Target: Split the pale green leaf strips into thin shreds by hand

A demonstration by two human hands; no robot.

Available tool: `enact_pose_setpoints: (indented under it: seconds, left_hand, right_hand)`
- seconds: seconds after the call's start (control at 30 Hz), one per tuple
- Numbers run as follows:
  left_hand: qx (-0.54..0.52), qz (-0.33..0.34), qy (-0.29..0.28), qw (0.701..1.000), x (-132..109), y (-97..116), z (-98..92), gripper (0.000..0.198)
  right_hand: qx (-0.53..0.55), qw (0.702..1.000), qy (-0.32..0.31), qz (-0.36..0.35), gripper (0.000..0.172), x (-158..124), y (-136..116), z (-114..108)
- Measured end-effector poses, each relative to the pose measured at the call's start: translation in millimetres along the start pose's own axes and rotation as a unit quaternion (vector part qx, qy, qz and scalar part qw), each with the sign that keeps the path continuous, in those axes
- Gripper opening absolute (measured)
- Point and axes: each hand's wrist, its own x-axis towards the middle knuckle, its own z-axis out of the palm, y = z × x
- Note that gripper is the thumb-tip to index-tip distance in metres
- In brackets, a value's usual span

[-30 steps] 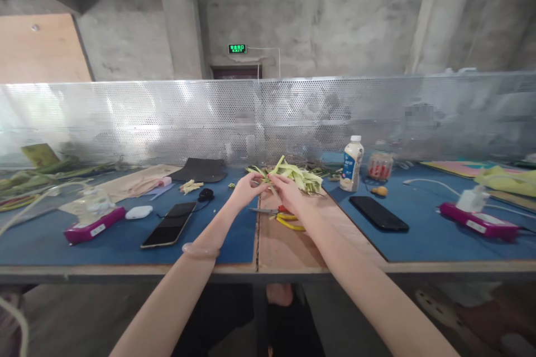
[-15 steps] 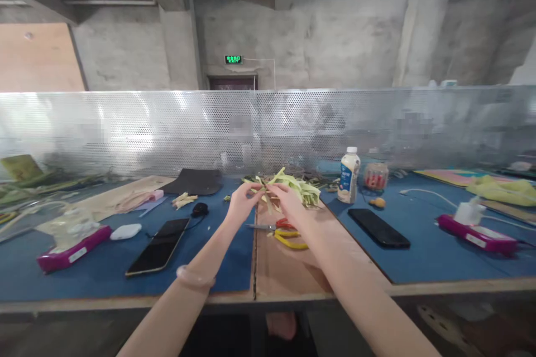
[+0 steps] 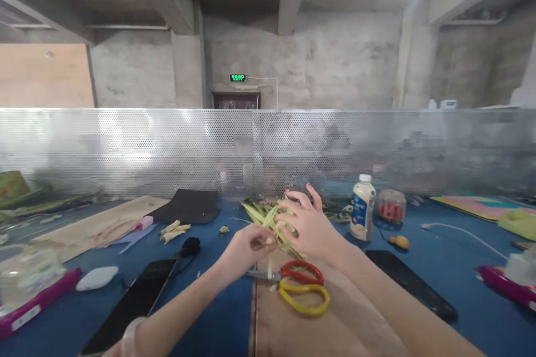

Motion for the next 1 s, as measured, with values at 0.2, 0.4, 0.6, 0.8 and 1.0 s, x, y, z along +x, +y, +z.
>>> enact_pose_setpoints:
  seconds: [0.2,0.4,0.6,0.8,1.0]
  left_hand:
    - [-0.149,-0.107,-0.081,0.980,0,-4,-1.3,0.023]
    - [-0.152,-0.155,-0.121,0.969,-5,-12,-0.1,0.024]
    - [-0.096,-0.144,-0.138,0.975,-14,-23,-1.0,0.022]
    - [-0.118,-0.171,-0.163,0.965,-22,-29,-6.4,0.026]
    - [-0.103,-0.183,-0.162,0.964,-22,-26,-4.0,0.027]
  right_hand:
    - [0.165,0.975,-0.142,-0.043,0.014,8,6,8]
    - [0.333,0.922,-0.200,0.000,0.015,1,17,32]
    - [0.366,0.905,-0.179,0.120,0.013,-16,15,48]
    - [0.357,0.902,-0.166,0.176,0.014,-26,0,60]
    - [0.375,0.888,-0.146,0.222,0.015,-31,-8,57]
